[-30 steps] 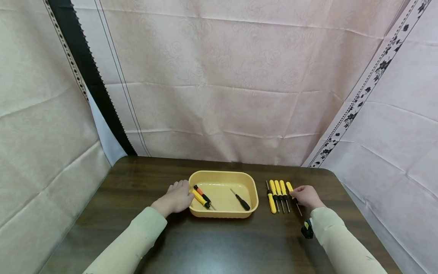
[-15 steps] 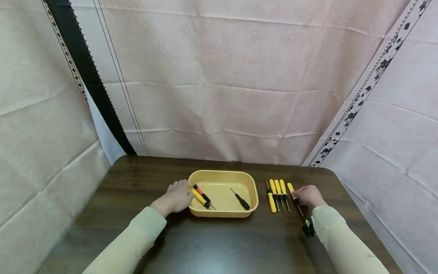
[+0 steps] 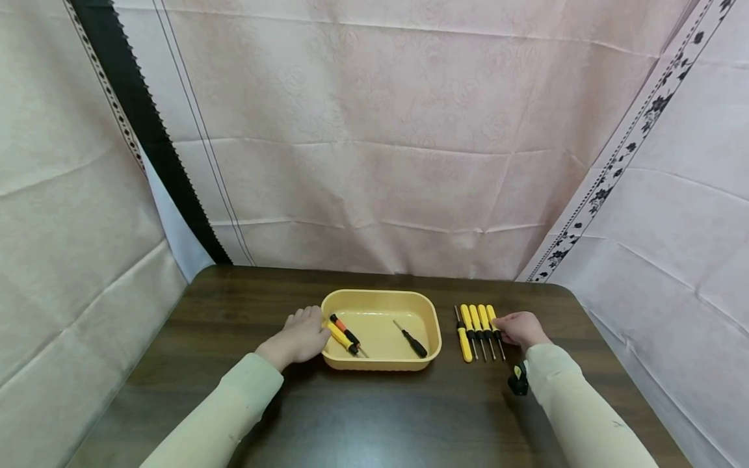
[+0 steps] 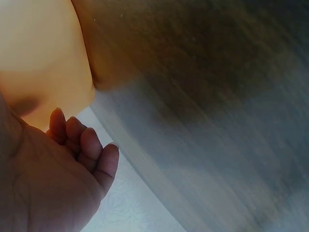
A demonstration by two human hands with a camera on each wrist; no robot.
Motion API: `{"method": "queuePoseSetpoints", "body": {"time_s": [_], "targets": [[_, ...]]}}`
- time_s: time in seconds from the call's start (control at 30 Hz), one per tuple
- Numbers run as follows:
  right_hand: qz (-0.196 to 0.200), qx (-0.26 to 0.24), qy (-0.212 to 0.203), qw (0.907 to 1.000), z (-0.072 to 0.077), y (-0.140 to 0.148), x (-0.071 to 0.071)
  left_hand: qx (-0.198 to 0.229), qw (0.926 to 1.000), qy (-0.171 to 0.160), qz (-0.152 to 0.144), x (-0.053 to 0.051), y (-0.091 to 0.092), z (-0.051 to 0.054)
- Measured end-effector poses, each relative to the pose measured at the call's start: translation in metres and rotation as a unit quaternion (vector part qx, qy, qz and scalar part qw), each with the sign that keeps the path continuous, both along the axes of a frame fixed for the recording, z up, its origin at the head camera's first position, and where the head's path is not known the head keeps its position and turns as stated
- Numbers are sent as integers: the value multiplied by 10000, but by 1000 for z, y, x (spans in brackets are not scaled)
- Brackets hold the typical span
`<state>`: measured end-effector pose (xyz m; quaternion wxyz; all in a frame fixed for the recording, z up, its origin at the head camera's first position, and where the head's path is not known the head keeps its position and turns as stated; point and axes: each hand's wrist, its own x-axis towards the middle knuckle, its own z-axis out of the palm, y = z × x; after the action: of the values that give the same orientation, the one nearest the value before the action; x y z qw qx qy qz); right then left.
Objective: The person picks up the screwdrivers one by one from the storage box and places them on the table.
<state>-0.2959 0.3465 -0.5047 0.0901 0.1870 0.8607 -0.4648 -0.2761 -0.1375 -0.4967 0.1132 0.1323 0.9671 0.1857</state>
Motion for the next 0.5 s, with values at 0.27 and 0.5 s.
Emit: {"method": "queuePoseSetpoints", "body": {"time_s": [0.27,0.5], "targets": [[-39,-149,-109,9998,5,-1,1,62,10000,-18,11,2,1,3],[-256,-151,-150,9994,0,-1,-2,59,10000,9,30,3,1,4]]}}
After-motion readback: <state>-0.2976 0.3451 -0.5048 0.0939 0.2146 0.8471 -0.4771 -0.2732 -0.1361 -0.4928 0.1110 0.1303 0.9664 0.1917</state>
